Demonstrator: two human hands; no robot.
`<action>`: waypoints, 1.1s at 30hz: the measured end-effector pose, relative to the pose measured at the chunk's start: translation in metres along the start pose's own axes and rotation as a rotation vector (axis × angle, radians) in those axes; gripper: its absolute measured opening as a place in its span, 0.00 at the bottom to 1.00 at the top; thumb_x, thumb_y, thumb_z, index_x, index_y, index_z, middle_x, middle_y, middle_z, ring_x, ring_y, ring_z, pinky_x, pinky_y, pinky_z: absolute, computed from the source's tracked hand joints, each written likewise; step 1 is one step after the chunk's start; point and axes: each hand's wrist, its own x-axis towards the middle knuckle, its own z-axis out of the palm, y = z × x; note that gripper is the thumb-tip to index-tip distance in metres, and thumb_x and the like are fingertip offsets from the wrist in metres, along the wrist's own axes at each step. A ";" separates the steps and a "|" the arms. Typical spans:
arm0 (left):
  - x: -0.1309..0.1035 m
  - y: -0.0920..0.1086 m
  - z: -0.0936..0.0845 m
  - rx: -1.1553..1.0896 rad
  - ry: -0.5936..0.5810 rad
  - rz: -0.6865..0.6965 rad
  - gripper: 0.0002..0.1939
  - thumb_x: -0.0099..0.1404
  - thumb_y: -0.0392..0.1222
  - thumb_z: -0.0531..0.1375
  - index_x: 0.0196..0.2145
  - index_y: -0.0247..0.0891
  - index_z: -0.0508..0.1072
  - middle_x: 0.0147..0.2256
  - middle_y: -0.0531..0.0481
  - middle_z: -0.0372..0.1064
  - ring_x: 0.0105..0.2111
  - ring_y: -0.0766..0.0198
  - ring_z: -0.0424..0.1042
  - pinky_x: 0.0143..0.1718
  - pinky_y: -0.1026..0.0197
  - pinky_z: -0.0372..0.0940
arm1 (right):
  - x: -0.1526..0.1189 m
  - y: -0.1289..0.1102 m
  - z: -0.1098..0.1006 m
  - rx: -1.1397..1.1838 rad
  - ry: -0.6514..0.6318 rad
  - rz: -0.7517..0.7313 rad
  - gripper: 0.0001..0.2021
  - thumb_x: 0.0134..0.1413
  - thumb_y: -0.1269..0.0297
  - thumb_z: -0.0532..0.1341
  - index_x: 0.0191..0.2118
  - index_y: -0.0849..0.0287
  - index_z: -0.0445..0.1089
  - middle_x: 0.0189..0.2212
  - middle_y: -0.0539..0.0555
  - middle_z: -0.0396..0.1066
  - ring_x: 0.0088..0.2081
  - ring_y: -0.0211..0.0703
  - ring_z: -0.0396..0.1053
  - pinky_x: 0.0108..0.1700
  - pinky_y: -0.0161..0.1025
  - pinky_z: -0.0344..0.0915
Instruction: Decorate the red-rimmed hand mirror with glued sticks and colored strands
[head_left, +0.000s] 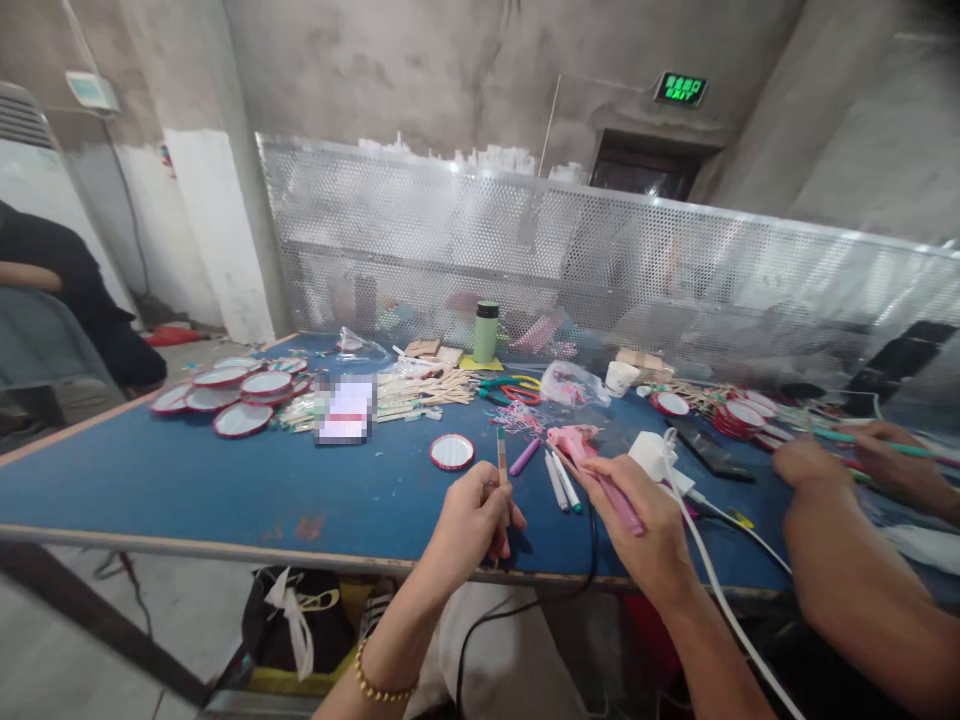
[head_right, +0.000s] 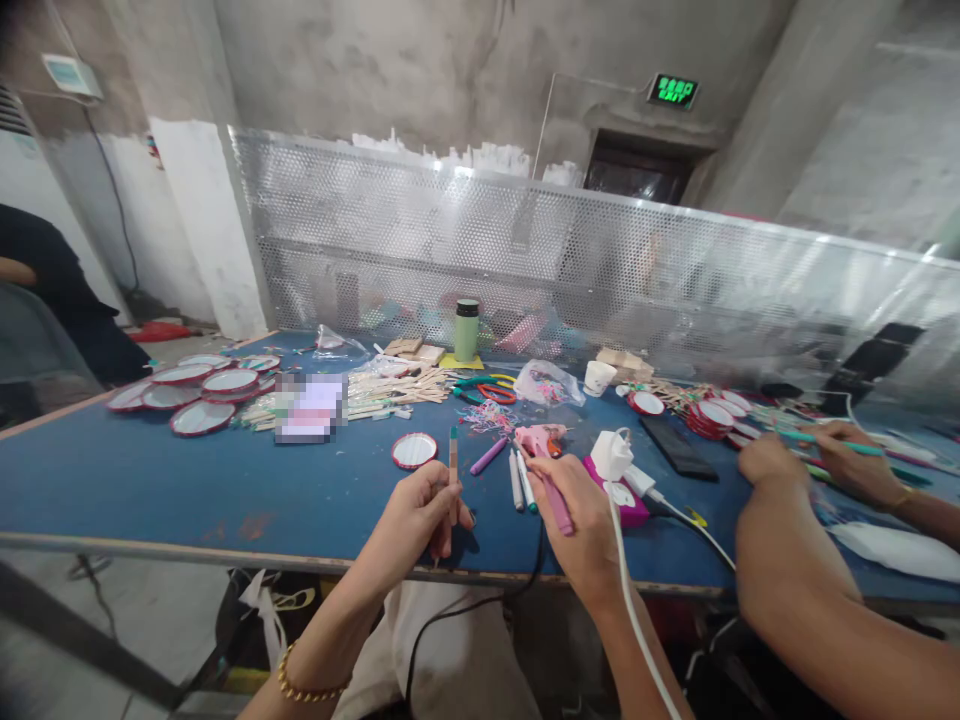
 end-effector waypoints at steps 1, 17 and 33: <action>0.000 0.000 0.000 -0.002 0.005 0.001 0.16 0.60 0.55 0.55 0.30 0.39 0.59 0.24 0.51 0.73 0.11 0.72 0.62 0.10 0.71 0.53 | -0.001 0.004 0.001 -0.048 -0.064 -0.043 0.07 0.63 0.68 0.57 0.42 0.58 0.72 0.32 0.53 0.74 0.33 0.42 0.73 0.35 0.37 0.66; -0.001 -0.001 -0.001 0.153 -0.012 -0.007 0.09 0.63 0.47 0.51 0.30 0.39 0.61 0.23 0.52 0.72 0.11 0.72 0.60 0.11 0.71 0.51 | 0.022 0.014 0.046 -0.597 -0.596 -0.252 0.11 0.58 0.80 0.56 0.39 0.59 0.73 0.36 0.58 0.73 0.41 0.51 0.68 0.43 0.44 0.58; 0.000 -0.005 0.000 0.075 0.012 0.012 0.11 0.61 0.49 0.53 0.29 0.39 0.60 0.23 0.51 0.72 0.10 0.73 0.59 0.10 0.71 0.49 | 0.044 0.014 0.015 -0.559 -0.337 -0.170 0.12 0.65 0.70 0.54 0.48 0.62 0.72 0.33 0.57 0.69 0.34 0.46 0.66 0.37 0.40 0.57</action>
